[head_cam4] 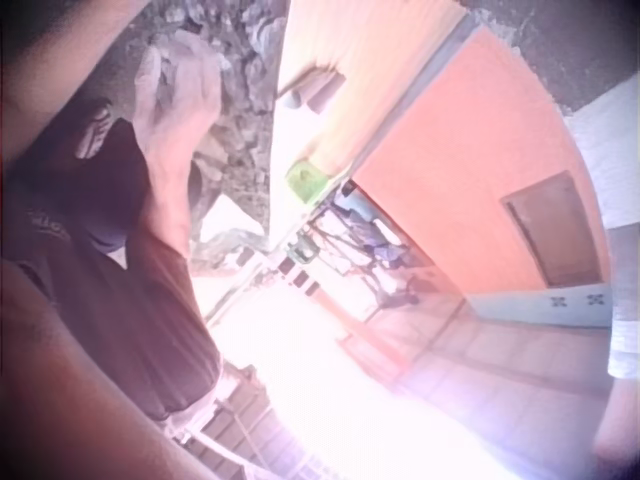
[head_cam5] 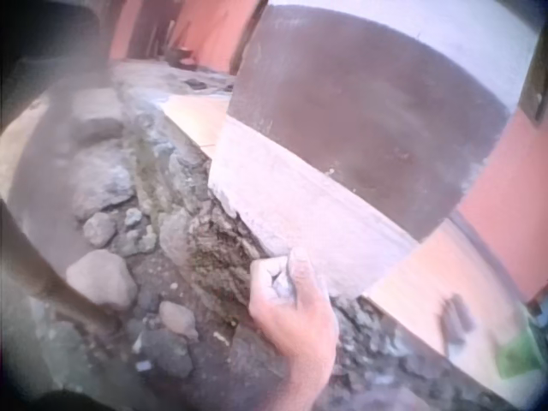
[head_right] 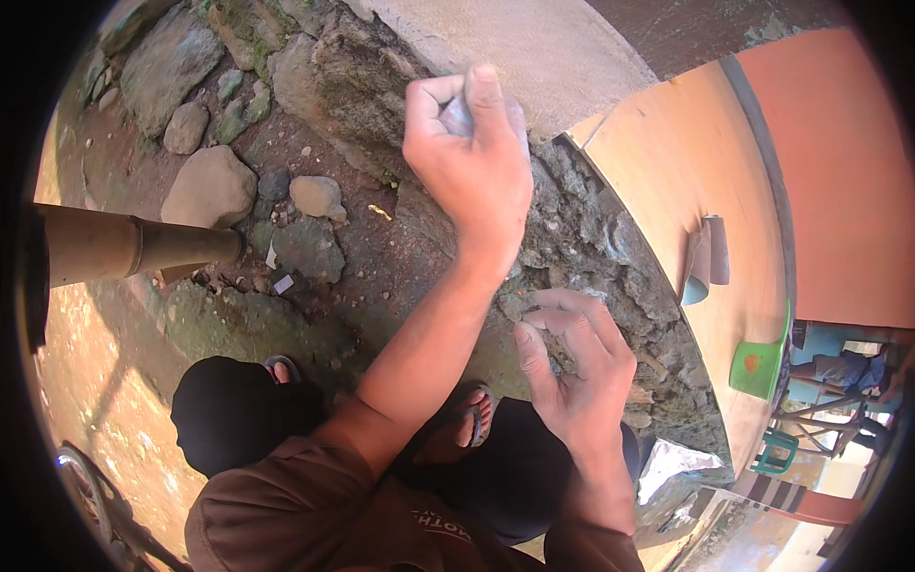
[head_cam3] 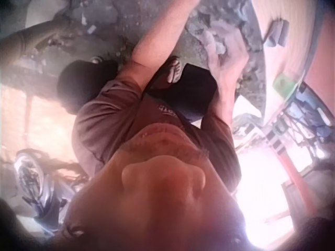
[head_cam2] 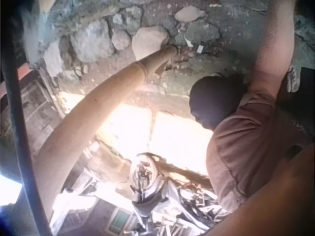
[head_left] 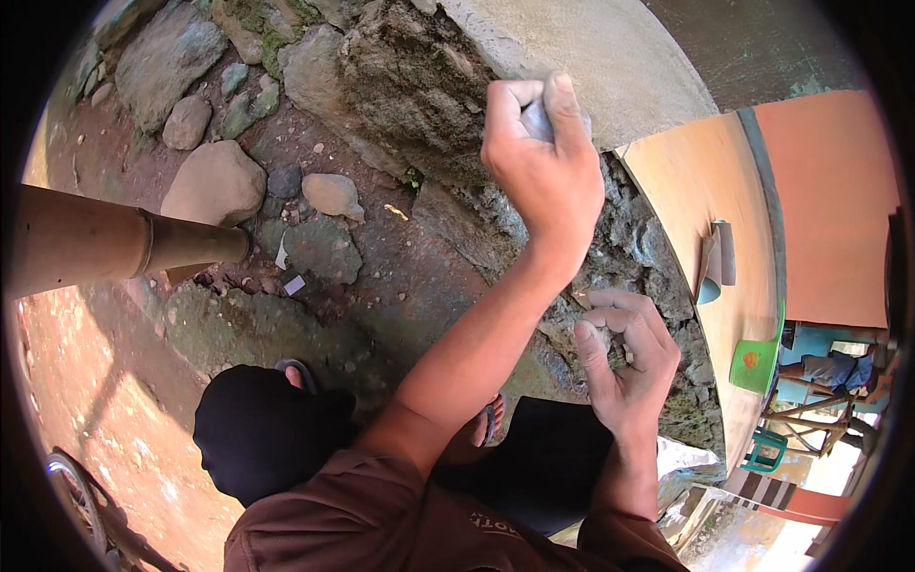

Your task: The person applies and smooths mortar along the base of a stone wall using a trowel and a small piece of cloth. They repeatedly scoop mortar, press it into gaps, and wipe the surface to create a finished edge.

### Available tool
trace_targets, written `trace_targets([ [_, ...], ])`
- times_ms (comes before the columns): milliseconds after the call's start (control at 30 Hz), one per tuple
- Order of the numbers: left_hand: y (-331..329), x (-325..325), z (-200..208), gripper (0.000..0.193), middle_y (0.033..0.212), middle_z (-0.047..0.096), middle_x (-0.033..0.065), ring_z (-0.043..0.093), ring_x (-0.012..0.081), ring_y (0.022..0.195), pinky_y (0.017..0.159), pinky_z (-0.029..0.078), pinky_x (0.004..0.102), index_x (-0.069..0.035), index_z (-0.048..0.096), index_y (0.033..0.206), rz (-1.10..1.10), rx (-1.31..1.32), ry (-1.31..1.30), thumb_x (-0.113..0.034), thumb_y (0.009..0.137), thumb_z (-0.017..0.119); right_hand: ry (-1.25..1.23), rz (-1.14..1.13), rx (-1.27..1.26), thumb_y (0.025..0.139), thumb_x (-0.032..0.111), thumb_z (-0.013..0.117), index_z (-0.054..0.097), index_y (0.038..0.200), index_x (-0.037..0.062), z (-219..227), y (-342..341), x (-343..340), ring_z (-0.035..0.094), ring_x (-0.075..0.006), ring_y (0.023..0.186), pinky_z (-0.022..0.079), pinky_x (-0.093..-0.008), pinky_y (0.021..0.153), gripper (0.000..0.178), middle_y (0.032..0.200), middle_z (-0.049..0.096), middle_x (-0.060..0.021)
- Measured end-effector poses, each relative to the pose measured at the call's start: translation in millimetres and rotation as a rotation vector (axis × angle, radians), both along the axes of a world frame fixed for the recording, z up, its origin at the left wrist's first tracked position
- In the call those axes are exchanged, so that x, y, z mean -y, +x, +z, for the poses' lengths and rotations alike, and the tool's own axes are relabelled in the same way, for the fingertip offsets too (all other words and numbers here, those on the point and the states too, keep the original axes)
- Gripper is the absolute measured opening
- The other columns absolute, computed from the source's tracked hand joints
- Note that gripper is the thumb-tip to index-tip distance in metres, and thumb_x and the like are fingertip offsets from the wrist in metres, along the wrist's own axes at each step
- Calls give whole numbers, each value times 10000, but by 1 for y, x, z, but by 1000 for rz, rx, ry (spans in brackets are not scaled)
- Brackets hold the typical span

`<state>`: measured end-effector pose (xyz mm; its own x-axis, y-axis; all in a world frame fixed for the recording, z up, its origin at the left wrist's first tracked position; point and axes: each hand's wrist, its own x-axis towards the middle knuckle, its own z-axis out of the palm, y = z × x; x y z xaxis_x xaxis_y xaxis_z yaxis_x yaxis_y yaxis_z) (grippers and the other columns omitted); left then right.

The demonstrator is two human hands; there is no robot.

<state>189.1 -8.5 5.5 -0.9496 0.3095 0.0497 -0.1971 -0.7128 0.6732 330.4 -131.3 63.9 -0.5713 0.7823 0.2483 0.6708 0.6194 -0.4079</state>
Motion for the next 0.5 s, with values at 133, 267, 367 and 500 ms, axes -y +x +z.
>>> trace_targets([
  [133, -15, -5, -2, 191, 669, 571, 35, 525, 67, 531, 420, 413, 233, 8, 491, 942, 21, -40, -22, -90, 1025, 632, 3, 26, -3, 846, 70, 789, 702, 933, 25, 1, -7, -1, 715, -309, 912, 563, -379, 810, 132, 1046, 719, -139],
  [267, -52, -1, 11, 195, 672, 562, 25, 516, 62, 536, 429, 414, 232, 1, 490, 940, 27, 24, -38, -99, 1030, 630, 4, 26, 0, 848, 76, 791, 702, 934, 24, 5, -10, 3, 715, -313, 912, 562, -380, 807, 135, 1050, 718, -140],
  [367, -15, -2, 6, 207, 685, 565, 23, 520, 61, 541, 431, 410, 234, -1, 489, 940, 21, 12, -1, -116, 1032, 636, -1, 20, 20, 845, 75, 793, 703, 931, 25, 0, -8, 0, 714, -312, 909, 562, -380, 802, 135, 1046, 718, -142],
  [500, 24, -6, -11, 224, 717, 577, 18, 549, 58, 598, 471, 432, 232, 7, 502, 950, 85, -172, -87, -137, 1025, 657, -15, 8, 5, 842, 74, 795, 703, 919, 24, -2, -11, -1, 710, -306, 892, 563, -382, 794, 130, 1036, 717, -142],
])
